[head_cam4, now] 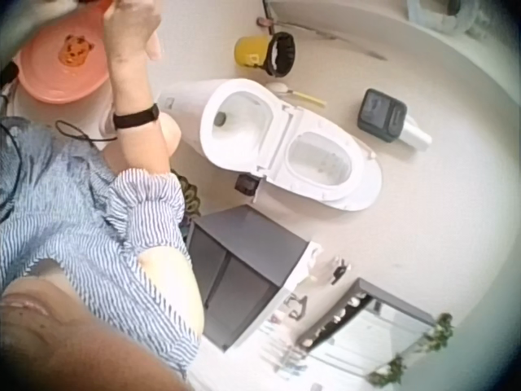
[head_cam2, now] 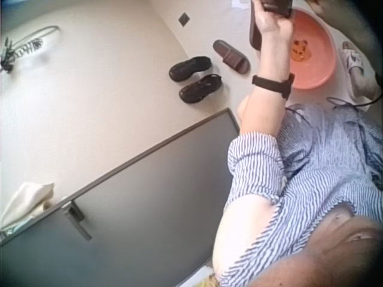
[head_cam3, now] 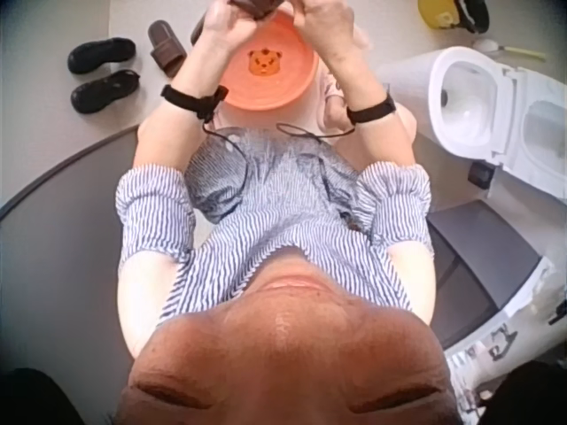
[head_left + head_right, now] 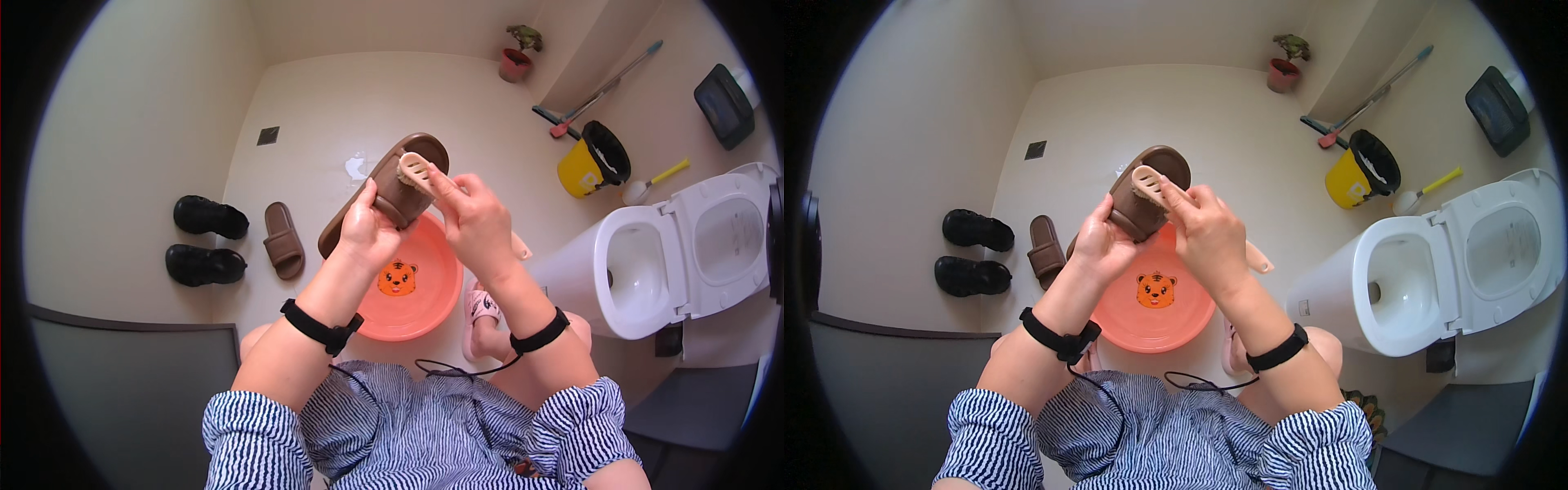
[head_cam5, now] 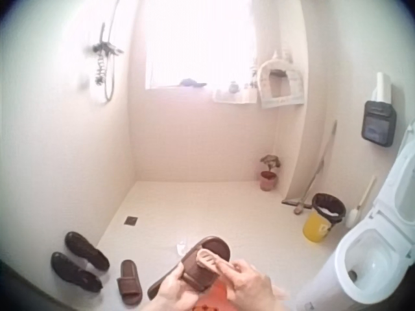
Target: Scrubbing a brown slipper with a brush in a basin of water.
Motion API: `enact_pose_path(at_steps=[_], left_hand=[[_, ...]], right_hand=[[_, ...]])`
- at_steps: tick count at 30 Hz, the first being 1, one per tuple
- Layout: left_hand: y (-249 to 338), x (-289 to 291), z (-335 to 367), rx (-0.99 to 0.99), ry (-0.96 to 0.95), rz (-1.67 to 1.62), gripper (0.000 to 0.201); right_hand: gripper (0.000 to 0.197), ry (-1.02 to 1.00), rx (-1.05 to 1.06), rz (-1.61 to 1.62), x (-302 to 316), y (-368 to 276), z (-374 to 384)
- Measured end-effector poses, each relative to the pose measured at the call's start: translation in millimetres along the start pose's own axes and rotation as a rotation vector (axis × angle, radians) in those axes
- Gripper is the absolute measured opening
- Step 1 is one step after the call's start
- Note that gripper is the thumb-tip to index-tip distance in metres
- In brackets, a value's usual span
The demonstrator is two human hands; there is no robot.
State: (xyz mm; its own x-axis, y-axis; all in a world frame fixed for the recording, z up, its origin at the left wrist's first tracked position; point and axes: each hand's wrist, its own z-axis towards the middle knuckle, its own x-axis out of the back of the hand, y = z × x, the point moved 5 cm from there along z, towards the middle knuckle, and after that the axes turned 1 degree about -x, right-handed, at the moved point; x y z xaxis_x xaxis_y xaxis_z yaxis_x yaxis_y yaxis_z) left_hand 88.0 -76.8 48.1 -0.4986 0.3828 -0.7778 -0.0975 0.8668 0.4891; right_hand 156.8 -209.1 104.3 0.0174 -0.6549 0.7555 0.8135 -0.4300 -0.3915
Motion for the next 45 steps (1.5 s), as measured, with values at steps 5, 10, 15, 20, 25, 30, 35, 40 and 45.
enact_pose_path(at_steps=[5, 10, 15, 20, 25, 30, 35, 40, 45], left_hand=[[2.2, 11.0, 7.3, 0.02, 0.066, -0.105, 0.049], [-2.5, -1.5, -1.5, 0.034, 0.031, -0.032, 0.052], [-0.4, -2.8, -3.5, -0.001, 0.032, 0.016, 0.052], [13.3, 1.6, 0.2, -0.001, 0.005, -0.136, 0.058], [23.7, 2.9, 3.7, -0.005, -0.084, -0.208, 0.062], [14.6, 3.0, 5.4, 0.006, -0.095, -0.18, 0.061], [-13.0, 2.8, 2.0, 0.065, -0.069, -0.073, 0.059], [14.1, 7.9, 2.1, 0.061, -0.086, -0.148, 0.059], [26.6, 5.2, -1.0, 0.007, -0.039, -0.132, 0.06]], right_hand=[[0.064, -0.06, 0.144, 0.094, -9.0, -29.2, -18.6], [0.059, 0.0, 0.043, -0.012, 0.7, -4.5, 5.2], [0.056, 0.018, 0.058, 0.036, -1.2, -15.6, 0.3], [0.06, -0.04, 0.102, 0.079, -7.9, -18.0, -13.3], [0.051, -0.088, -0.001, 0.054, 1.5, 0.3, -15.3], [0.048, 0.0, 0.021, 0.054, 0.5, -2.7, -7.7], [0.047, 0.079, 0.05, 0.097, -2.8, -11.6, 5.7], [0.046, 0.046, 0.002, 0.094, -2.8, -0.1, 1.6], [0.044, -0.033, -0.12, 0.064, 0.0, 21.7, -9.2]])
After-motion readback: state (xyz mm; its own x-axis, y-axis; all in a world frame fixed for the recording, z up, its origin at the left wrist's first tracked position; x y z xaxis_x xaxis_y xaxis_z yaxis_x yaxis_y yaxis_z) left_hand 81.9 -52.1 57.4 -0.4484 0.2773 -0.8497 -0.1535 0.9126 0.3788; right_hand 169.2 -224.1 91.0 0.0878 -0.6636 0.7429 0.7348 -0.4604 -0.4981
